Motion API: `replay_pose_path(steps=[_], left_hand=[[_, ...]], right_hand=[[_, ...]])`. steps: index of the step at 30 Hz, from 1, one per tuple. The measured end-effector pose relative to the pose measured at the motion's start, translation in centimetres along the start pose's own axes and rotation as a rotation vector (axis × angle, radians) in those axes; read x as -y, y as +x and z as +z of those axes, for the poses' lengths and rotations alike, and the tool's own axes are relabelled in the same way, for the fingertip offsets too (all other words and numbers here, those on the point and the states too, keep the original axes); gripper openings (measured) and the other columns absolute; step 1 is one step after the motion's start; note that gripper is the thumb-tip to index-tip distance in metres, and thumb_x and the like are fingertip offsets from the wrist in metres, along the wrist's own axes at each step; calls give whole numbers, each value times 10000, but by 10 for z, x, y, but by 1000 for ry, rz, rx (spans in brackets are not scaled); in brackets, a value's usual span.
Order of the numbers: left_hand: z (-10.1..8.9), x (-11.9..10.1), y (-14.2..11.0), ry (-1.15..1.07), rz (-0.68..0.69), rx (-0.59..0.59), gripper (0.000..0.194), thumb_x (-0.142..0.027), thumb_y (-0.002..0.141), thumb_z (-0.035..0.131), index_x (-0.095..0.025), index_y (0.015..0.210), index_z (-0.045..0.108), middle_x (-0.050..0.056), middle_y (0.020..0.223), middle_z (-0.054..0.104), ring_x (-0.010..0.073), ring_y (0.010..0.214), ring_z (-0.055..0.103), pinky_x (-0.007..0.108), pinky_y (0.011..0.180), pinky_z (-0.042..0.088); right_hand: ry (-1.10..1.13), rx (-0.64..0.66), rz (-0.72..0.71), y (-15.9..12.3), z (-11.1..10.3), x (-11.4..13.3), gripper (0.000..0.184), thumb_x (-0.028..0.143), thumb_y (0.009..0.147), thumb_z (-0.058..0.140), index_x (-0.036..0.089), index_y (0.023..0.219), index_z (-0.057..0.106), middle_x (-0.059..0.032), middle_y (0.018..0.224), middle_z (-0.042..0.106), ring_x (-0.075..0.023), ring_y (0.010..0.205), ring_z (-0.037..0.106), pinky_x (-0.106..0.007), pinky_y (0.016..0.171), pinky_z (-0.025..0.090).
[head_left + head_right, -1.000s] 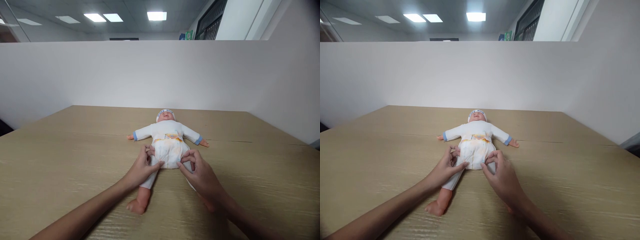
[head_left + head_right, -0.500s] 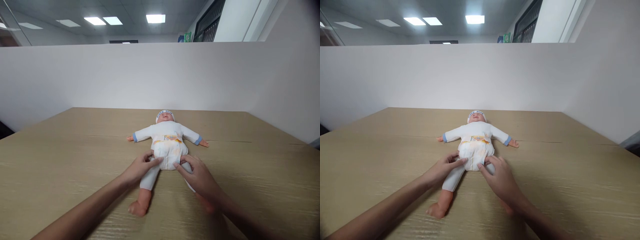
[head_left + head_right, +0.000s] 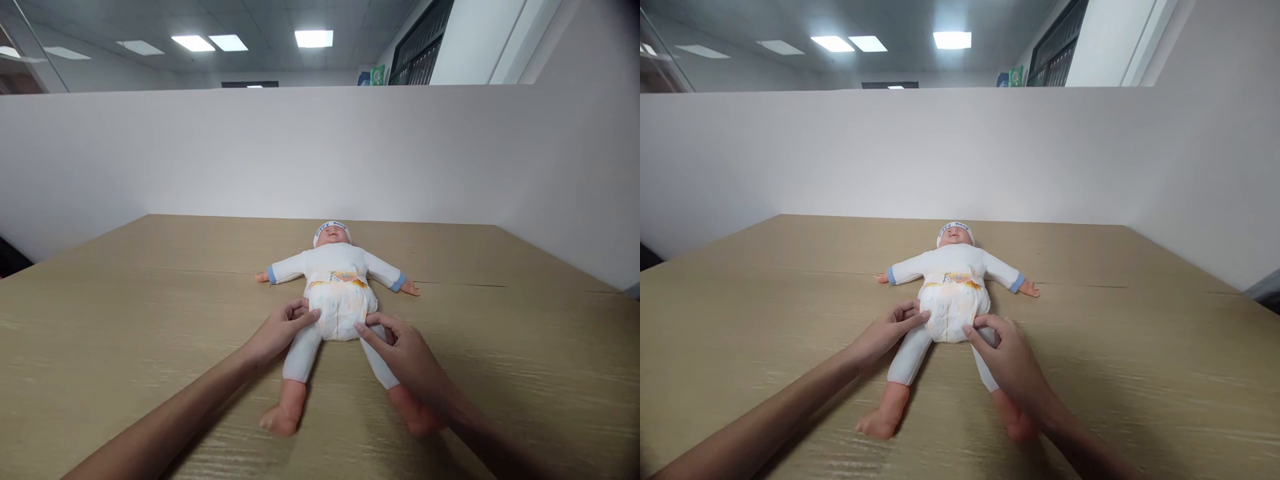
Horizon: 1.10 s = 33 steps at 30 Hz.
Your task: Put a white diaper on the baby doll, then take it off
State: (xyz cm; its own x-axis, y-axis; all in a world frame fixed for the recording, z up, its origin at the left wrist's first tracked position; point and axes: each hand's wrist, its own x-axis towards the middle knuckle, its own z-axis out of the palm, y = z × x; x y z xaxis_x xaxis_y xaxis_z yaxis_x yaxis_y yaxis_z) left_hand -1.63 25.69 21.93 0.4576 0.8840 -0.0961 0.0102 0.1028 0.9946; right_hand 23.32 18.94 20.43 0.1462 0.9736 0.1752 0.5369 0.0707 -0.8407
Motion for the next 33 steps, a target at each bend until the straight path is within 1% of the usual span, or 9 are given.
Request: replay_pose_path(steps=[4, 10, 16, 18, 21, 23, 26, 29, 33], left_hand=[[1, 13, 2, -51, 22, -80, 548, -631, 784, 909, -156, 954, 695, 23, 870, 684, 149, 798, 586, 256, 722, 416], [4, 19, -1, 61, 120, -188, 515, -595, 834, 874, -156, 1073, 749, 72, 1013, 784, 205, 922, 672, 296, 817, 483], [-4, 22, -11, 559, 496, -386, 237, -406, 1026, 705, -220, 1171, 724, 55, 1188, 768, 194, 927, 641, 357, 891, 520], [-13, 23, -9, 716, 729, -362, 240, -305, 1066, 644, -231, 1290, 682, 74, 1294, 734, 222, 1145, 654, 398, 1039, 512], [-28, 21, 1, 947, 980, -186, 394, -180, 1084, 568, -249, 1471, 600, 96, 1452, 679, 240, 1380, 599, 433, 1181, 453], [-37, 20, 11, 1024, 1055, -85, 434, -134, 1084, 527, -249, 1498, 587, 93, 1460, 684, 233, 1392, 602, 428, 1194, 447], [-48, 20, 29, 989, 1166, -99, 440, -135, 1081, 482, -228, 1497, 593, 110, 1456, 685, 257, 1418, 583, 462, 1217, 435], [-53, 18, 48, 961, 1135, -112, 481, -218, 1108, 440, -239, 1578, 537, 132, 1530, 641, 286, 1468, 544, 502, 1248, 413], [-57, 14, 66, 986, 991, 13, 525, -347, 1144, 367, -263, 1649, 486, 119, 1611, 595, 310, 1526, 492, 521, 1291, 365]], right_hand=[[-7, -20, -79, 0, -1, -5, 416, 652, 945, 712, 264, 947, 863, -65, 1026, 755, -226, 870, 628, -322, 717, 440], [-58, -65, -169, 1, 2, -16, 408, 622, 998, 667, 256, 1000, 848, -62, 992, 693, -197, 785, 596, -342, 735, 476], [-191, -276, -433, 2, 0, -21, 236, 436, 1069, 612, 227, 1117, 713, -63, 1047, 704, -220, 874, 623, -383, 834, 521], [-247, -306, -604, 7, -3, -26, 267, 354, 1073, 604, 219, 1297, 661, -97, 1245, 713, -260, 1106, 658, -428, 985, 528], [-345, -193, -847, 23, -10, -39, 470, 255, 1073, 579, 213, 1540, 543, -124, 1510, 631, -281, 1412, 582, -467, 1181, 470], [-369, -128, -977, 37, -15, -49, 500, 198, 1066, 555, 225, 1565, 538, -115, 1524, 634, -265, 1423, 591, -449, 1191, 478], [-321, -233, -1115, 61, -21, -62, 531, 124, 1035, 518, 251, 1547, 574, -104, 1461, 676, -256, 1371, 632, -452, 1168, 502], [-326, -305, -1069, 83, -21, -68, 582, 143, 1035, 509, 257, 1605, 530, -114, 1475, 669, -271, 1379, 631, -470, 1166, 512], [-357, -98, -925, 98, -18, -67, 587, 218, 1088, 460, 224, 1675, 446, -114, 1596, 596, -271, 1476, 575, -456, 1212, 498]])
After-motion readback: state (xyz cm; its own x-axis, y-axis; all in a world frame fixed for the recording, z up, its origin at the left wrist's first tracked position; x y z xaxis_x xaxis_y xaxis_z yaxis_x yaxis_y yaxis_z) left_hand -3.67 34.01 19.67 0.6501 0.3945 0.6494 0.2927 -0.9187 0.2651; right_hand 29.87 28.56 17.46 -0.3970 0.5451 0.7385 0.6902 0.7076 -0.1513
